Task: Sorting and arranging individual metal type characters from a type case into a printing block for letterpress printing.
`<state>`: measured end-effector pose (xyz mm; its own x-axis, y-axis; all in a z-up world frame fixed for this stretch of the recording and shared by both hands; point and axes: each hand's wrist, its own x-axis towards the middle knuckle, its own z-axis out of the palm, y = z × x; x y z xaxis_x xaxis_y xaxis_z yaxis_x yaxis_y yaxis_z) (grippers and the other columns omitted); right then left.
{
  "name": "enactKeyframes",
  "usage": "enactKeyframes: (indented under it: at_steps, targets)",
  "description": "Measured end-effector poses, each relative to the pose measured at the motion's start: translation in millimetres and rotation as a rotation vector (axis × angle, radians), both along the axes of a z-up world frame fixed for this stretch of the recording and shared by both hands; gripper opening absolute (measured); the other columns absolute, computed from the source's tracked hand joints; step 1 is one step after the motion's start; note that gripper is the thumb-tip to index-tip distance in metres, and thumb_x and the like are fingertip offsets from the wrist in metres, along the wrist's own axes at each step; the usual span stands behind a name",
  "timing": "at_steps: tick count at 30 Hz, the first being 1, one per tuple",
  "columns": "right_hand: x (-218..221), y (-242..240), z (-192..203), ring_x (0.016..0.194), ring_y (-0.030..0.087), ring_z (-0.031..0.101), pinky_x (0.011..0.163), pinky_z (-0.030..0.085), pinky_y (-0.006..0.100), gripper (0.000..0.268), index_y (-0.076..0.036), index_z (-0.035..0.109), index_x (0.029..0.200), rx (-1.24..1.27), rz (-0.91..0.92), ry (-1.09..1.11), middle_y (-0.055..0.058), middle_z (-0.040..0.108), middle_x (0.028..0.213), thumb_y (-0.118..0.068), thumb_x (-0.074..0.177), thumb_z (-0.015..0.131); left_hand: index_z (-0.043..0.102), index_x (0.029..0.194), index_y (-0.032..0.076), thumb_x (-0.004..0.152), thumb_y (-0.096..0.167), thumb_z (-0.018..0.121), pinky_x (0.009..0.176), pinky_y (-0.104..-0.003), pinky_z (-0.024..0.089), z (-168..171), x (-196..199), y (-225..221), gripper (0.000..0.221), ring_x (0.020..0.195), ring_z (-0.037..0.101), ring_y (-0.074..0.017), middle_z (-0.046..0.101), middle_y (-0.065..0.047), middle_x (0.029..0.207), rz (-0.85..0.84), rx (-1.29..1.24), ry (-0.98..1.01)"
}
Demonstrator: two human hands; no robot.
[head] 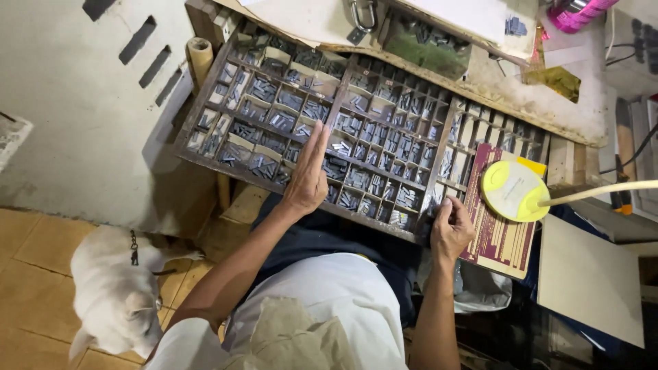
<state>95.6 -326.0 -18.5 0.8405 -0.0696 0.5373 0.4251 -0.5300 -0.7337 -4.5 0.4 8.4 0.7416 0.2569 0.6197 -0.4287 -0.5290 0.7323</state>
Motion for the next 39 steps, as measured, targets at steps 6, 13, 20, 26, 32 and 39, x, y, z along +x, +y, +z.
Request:
enactKeyframes:
  at_steps: [6,13,20,26,32,39]
  targets:
    - [1,0,-2,0.065,0.017,0.066,0.056,0.049,0.031,0.012,-0.005,0.078,0.111,-0.01,0.0,0.001,0.013,0.072,0.077,-0.011,0.104,0.07,0.019,0.166,0.009,0.087,-0.015,0.03,0.127,-0.058,0.017,-4,2,-1,0.083,0.155,0.016,-0.048,0.013,-0.025,0.17,0.033,0.009,0.03]
    - [-4,4,5,0.066,0.018,0.065,0.057,0.049,0.032,0.013,-0.002,0.078,0.112,-0.014,0.027,0.006,0.014,0.073,0.078,-0.008,0.106,0.068,0.02,0.165,0.005,0.095,-0.003,0.04,0.127,-0.056,0.015,-10,6,-2,0.073,0.155,0.016,-0.0457,0.013,-0.027,0.169,0.065,0.018,0.033]
    - [0,-5,-5,0.063,0.016,0.061,0.055,0.047,0.029,0.009,-0.006,0.077,0.108,-0.026,-0.021,0.0,0.012,0.068,0.073,-0.008,0.099,0.077,0.011,0.167,0.01,0.099,0.057,0.068,0.121,-0.071,0.013,3,-5,-5,0.1,0.155,0.012,-0.0505,0.006,-0.027,0.17,0.052,-0.047,0.099]
    - [5,-19,-36,0.052,0.012,0.05,0.05,0.034,0.024,0.018,-0.006,0.064,0.088,0.017,-0.104,-0.079,0.006,0.054,0.057,0.0,0.094,0.08,0.018,0.167,0.012,0.101,0.052,0.068,0.122,-0.067,0.018,3,-4,-2,0.092,0.155,0.019,-0.0464,0.012,-0.024,0.17,0.088,0.0,0.098]
    - [-8,-25,-25,0.054,0.022,0.062,0.061,0.044,0.026,0.013,-0.012,0.071,0.077,-0.235,-0.225,-0.199,0.006,0.06,0.056,0.0,0.079,0.079,0.038,0.155,-0.007,0.099,0.037,0.076,0.123,-0.058,0.023,-16,1,-8,0.081,0.148,0.031,-0.0498,0.032,-0.035,0.158,0.092,0.109,-0.115]
    - [-21,12,25,0.059,0.029,0.07,0.105,0.049,0.046,0.032,-0.012,0.053,0.069,-0.118,-0.087,-0.316,0.0,0.053,0.047,0.009,0.076,0.076,0.032,0.159,-0.007,0.101,0.038,0.072,0.124,-0.058,0.024,0,1,-5,0.084,0.151,0.027,-0.0476,0.024,-0.031,0.163,0.139,0.171,-0.045]
